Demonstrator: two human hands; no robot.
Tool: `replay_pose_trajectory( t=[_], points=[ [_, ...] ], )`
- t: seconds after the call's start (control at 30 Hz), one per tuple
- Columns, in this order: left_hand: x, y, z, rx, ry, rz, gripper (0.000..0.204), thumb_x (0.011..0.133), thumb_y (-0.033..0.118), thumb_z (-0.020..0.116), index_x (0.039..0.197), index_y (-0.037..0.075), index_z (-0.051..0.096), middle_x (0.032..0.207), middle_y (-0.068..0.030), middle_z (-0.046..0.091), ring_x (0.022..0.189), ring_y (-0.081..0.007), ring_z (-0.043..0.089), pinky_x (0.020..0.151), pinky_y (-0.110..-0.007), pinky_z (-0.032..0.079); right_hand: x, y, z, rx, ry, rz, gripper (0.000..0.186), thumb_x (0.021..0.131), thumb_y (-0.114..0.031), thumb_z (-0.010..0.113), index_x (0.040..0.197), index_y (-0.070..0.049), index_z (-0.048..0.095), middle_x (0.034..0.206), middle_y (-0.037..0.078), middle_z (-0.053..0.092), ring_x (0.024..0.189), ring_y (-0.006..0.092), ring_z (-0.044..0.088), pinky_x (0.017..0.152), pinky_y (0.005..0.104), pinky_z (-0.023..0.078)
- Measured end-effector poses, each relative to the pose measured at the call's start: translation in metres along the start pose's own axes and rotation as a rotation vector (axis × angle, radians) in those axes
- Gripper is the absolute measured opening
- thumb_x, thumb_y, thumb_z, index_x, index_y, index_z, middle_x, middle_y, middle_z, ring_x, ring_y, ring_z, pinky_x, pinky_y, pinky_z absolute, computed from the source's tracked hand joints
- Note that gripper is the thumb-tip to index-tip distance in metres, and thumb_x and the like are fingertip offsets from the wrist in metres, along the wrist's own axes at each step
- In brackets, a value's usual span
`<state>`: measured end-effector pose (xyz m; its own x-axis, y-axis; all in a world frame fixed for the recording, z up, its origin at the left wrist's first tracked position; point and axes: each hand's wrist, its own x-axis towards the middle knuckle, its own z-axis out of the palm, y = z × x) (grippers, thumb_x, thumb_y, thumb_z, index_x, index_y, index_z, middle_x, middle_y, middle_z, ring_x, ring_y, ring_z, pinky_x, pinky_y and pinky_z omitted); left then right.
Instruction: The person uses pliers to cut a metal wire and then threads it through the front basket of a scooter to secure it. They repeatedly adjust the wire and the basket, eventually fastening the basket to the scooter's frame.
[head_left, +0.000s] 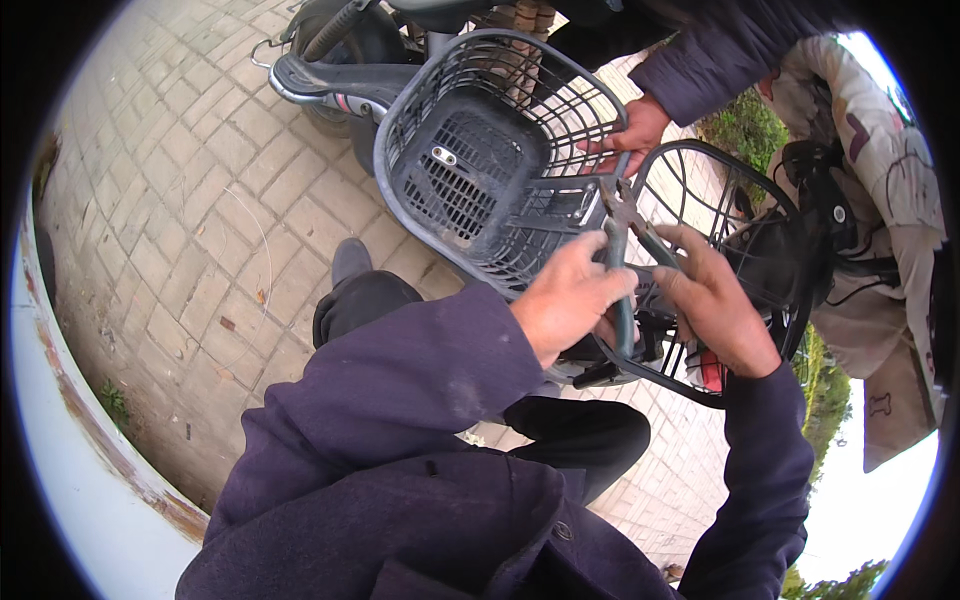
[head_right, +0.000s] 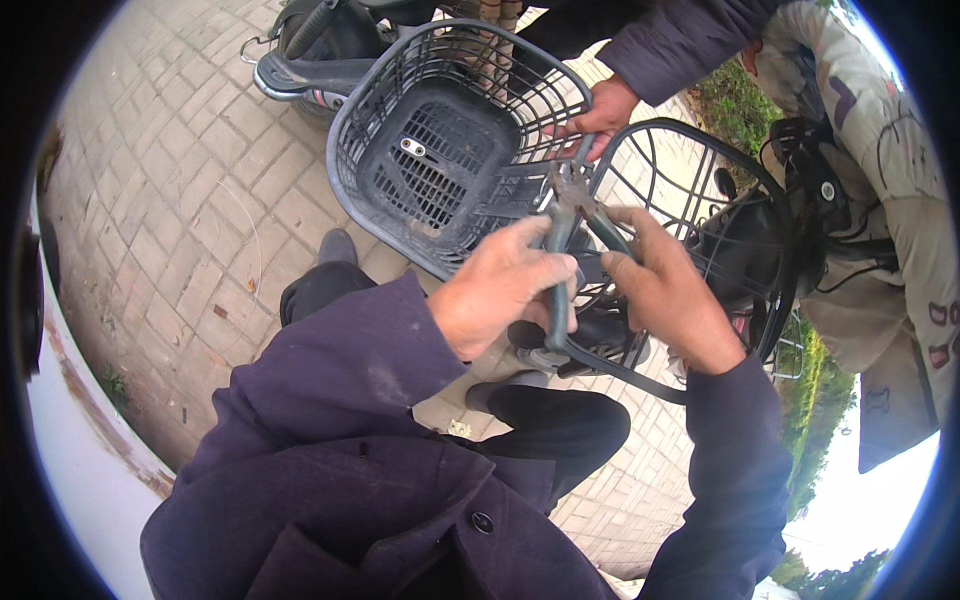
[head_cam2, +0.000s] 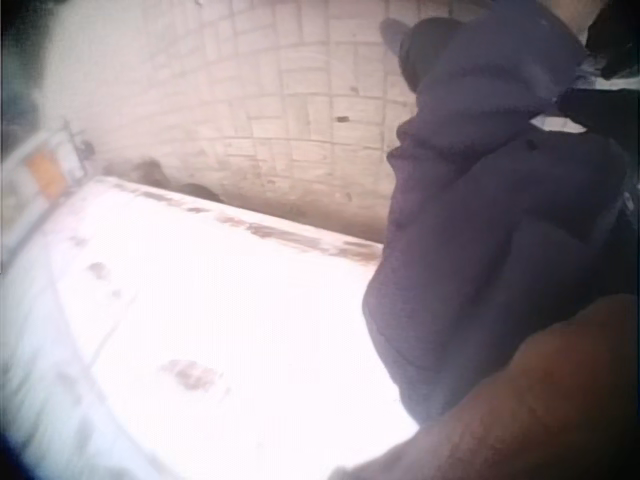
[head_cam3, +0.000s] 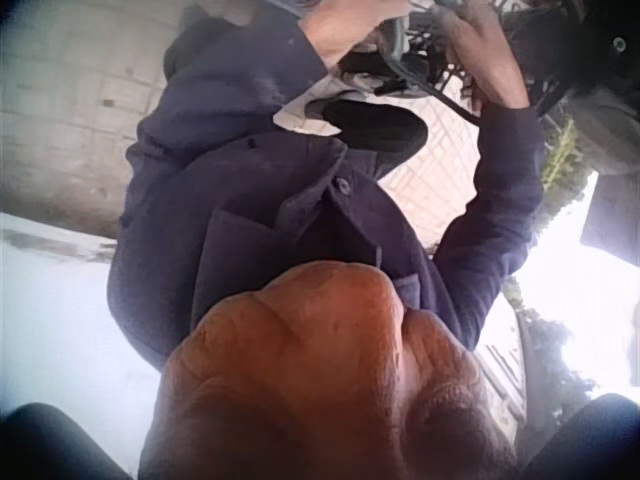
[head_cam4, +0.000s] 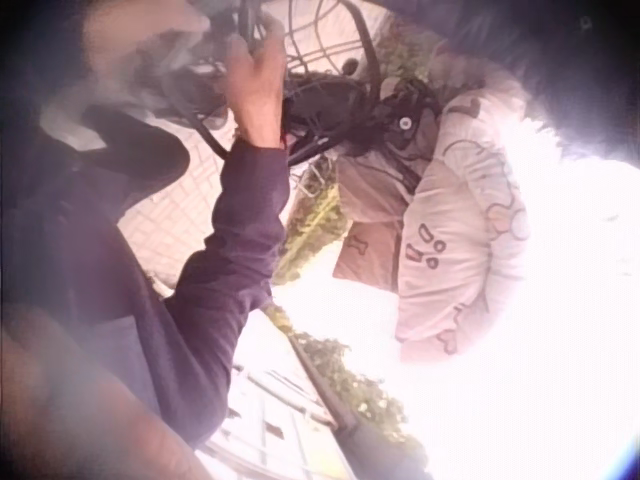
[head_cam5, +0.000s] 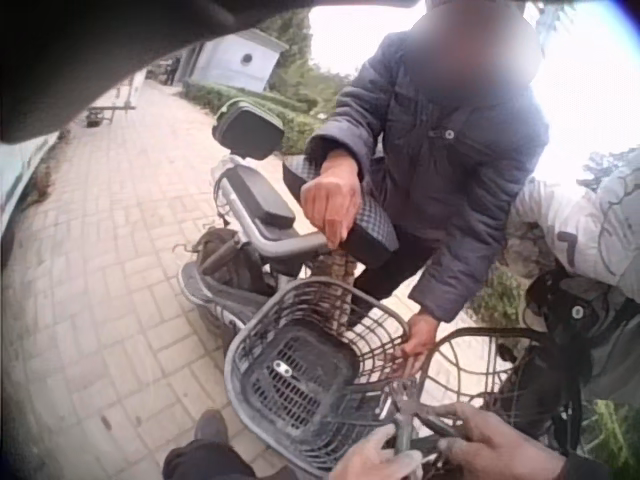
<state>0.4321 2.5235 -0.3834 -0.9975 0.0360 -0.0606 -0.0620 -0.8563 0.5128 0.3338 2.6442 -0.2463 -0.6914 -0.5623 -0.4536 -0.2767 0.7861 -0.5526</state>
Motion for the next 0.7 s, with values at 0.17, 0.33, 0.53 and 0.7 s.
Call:
replay_pose_trajectory(
  t=[0.17, 0.33, 0.53, 0.7],
  points=[
    [0.004, 0.025, 0.004, 0.082, 0.019, 0.066, 0.074, 0.098, 0.008, 0.062, 0.159, 0.001, 0.021, 0.091, -0.0086, 0.063, 0.070, -0.0198, 0.068, 0.061, -0.033, 0.059, 0.000, -0.001, -0.012, 0.067, -0.042, -0.003, 0.053, 0.098, -0.008, 0.050, 0.151, -0.004, 0.043, 0.070, -0.003, 0.049, 0.046, 0.0045, 0.040, 0.043, 0.0213, 0.031],
    [0.015, 0.055, 0.021, 0.420, -0.113, 0.147, 0.037, 0.104, 0.022, 0.045, 0.125, 0.000, 0.065, 0.093, -0.0080, 0.065, 0.077, -0.0206, 0.070, 0.065, -0.030, 0.061, 0.009, 0.005, -0.031, 0.379, -0.052, 0.082, 0.055, 0.098, -0.009, 0.051, 0.151, -0.004, 0.043, 0.069, 0.000, 0.053, 0.037, 0.0065, 0.044, 0.033, 0.0223, 0.042],
    [0.001, 0.088, 0.040, 1.459, -0.231, 0.607, 0.040, 0.091, 0.024, 0.050, 0.120, 0.000, 0.064, 0.103, -0.0136, 0.063, 0.097, -0.0209, 0.060, 0.086, -0.033, 0.048, 0.010, 0.005, -0.057, 0.504, -0.138, -0.086, 0.052, 0.094, -0.009, 0.052, 0.146, -0.002, 0.050, 0.070, 0.000, 0.052, 0.039, 0.0052, 0.047, 0.039, 0.0257, 0.055],
    [0.033, 0.077, 0.046, 1.731, 0.092, 1.137, 0.046, 0.088, 0.043, 0.072, 0.111, 0.003, 0.069, 0.090, -0.0134, 0.062, 0.089, -0.0302, 0.063, 0.079, -0.042, 0.052, 0.011, 0.003, -0.049, 0.585, -0.046, 0.031, 0.044, 0.100, -0.014, 0.050, 0.141, 0.001, 0.054, 0.073, 0.000, 0.057, 0.042, 0.0045, 0.049, 0.042, 0.0231, 0.057]
  ],
)
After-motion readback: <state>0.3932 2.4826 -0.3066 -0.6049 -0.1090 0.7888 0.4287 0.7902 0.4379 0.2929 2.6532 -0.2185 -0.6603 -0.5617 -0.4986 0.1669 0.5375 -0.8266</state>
